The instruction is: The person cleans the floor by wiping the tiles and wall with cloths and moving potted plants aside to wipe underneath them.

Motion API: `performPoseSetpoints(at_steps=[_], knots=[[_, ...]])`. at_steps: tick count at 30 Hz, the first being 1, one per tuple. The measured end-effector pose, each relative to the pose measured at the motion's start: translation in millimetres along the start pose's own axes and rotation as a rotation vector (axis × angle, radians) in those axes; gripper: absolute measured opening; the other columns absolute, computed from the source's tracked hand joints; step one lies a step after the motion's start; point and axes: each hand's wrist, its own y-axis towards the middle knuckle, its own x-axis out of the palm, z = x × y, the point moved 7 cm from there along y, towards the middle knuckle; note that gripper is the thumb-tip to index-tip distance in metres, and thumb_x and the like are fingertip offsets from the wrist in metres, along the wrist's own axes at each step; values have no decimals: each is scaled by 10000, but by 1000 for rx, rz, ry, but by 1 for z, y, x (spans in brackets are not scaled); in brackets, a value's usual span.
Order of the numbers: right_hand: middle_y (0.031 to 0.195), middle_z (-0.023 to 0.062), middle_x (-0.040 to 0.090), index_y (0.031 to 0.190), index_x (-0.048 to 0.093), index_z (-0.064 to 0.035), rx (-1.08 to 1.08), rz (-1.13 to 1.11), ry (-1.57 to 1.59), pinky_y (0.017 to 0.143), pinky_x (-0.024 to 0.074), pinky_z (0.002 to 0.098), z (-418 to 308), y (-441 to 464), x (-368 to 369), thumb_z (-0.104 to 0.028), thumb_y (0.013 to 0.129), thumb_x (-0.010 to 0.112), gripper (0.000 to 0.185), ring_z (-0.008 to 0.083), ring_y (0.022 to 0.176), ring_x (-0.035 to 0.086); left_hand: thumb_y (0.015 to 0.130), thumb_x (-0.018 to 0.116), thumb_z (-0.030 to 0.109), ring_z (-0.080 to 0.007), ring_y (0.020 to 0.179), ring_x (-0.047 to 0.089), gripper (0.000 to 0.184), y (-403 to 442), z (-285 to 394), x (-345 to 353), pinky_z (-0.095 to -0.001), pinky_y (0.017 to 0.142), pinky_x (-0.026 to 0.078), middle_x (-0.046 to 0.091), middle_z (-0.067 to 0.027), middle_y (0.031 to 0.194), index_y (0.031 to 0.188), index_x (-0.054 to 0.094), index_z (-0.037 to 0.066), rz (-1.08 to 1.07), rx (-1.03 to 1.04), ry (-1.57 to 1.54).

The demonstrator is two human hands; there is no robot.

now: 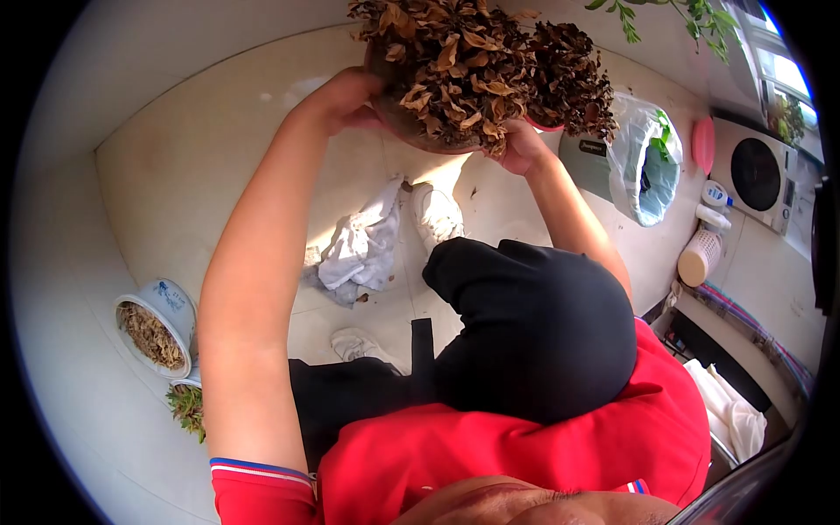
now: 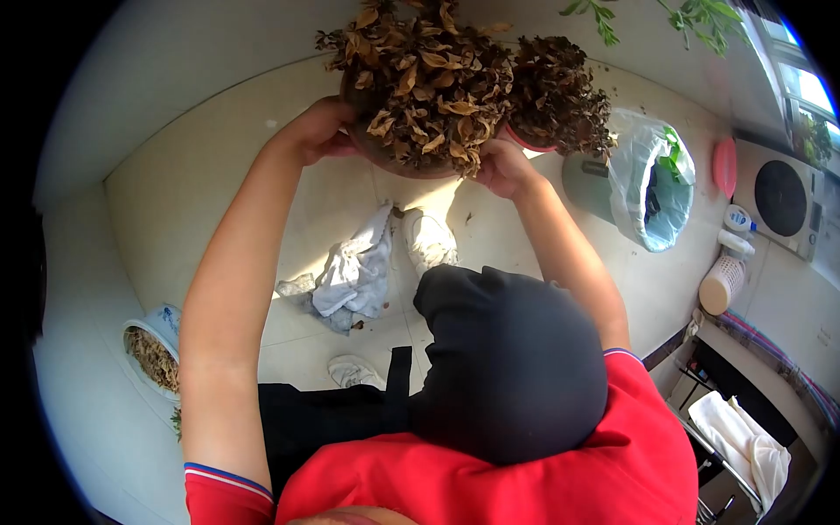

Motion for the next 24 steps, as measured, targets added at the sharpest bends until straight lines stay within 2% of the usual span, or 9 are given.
performPoseSetpoints(at_steps=[4, 5, 8, 11, 15, 18, 20, 22, 24], knots=[[1252, 134, 636, 1424, 416, -63, -96, 92, -63, 820, 635, 355, -4, -4, 14, 34, 904, 403, 529, 215, 1004, 710, 925, 567, 292, -177, 837, 724, 479, -15, 7, 1, -262, 713, 565, 703, -58, 1146, 1358, 565, 89, -18, 40, 69], [1207, 158, 653, 1395, 437, -20, -145, 85, -56, 829, 632, 354, -4, -2, 11, 21, 911, 409, 486, 232, 1002, 711, 942, 555, 284, -197, 849, 729, 467, -17, 5, 0, -276, 723, 582, 701, -87, 1145, 1350, 557, 57, -1, 71, 38], [1187, 182, 655, 1370, 447, 13, -77, -11, -30, 829, 632, 360, 4, -1, 8, 13, 911, 442, 459, 252, 984, 716, 995, 517, 262, -254, 886, 744, 446, -23, -10, -3, -320, 752, 633, 695, -176, 1139, 1324, 533, -39, 47, 134, -48], [1156, 187, 664, 1336, 466, 44, -98, 5, -104, 809, 635, 366, 12, -11, 22, 18, 903, 481, 434, 266, 941, 723, 940, 521, 142, -185, 810, 712, 417, -57, -26, -7, -290, 665, 616, 674, -113, 1013, 1314, 484, -40, 50, 111, -91], [1097, 179, 673, 1288, 491, 55, -41, -34, -156, 759, 631, 363, 19, -22, 55, 7, 892, 535, 402, 259, 870, 727, 877, 550, 61, -131, 693, 603, 323, -100, -48, -28, -301, 588, 603, 572, -47, 855, 1185, 508, -25, 226, 162, -159], [1044, 171, 684, 1226, 520, 60, -28, -149, -264, 753, 631, 360, 21, -22, 94, -9, 890, 553, 345, 245, 849, 727, 877, 527, 76, -153, 713, 674, 384, -144, -58, -46, -282, 604, 610, 667, -81, 902, 1241, 558, -42, 352, 175, -146], [963, 170, 697, 1143, 550, 56, -24, -145, -296, 732, 627, 344, 26, -22, 120, -14, 880, 553, 273, 244, 814, 730, 866, 524, 62, -159, 716, 674, 392, -169, -76, -65, -290, 599, 613, 661, -80, 921, 1243, 544, -42, 401, 183, -171], [954, 172, 704, 1128, 555, 50, 57, -304, -379, 708, 626, 334, 36, -9, 142, -22, 875, 557, 264, 253, 805, 736, 872, 516, 51, -173, 739, 690, 412, -199, -82, -77, -301, 609, 622, 665, -89, 940, 1272, 522, -49, 467, 240, -216], [961, 170, 715, 1154, 553, 47, 73, -287, -444, 631, 620, 289, 38, -8, 179, -40, 867, 564, 299, 253, 785, 745, 884, 502, 38, -185, 779, 708, 425, -227, -87, -85, -303, 608, 632, 673, -105, 978, 1299, 498, -50, 540, 311, -302]])
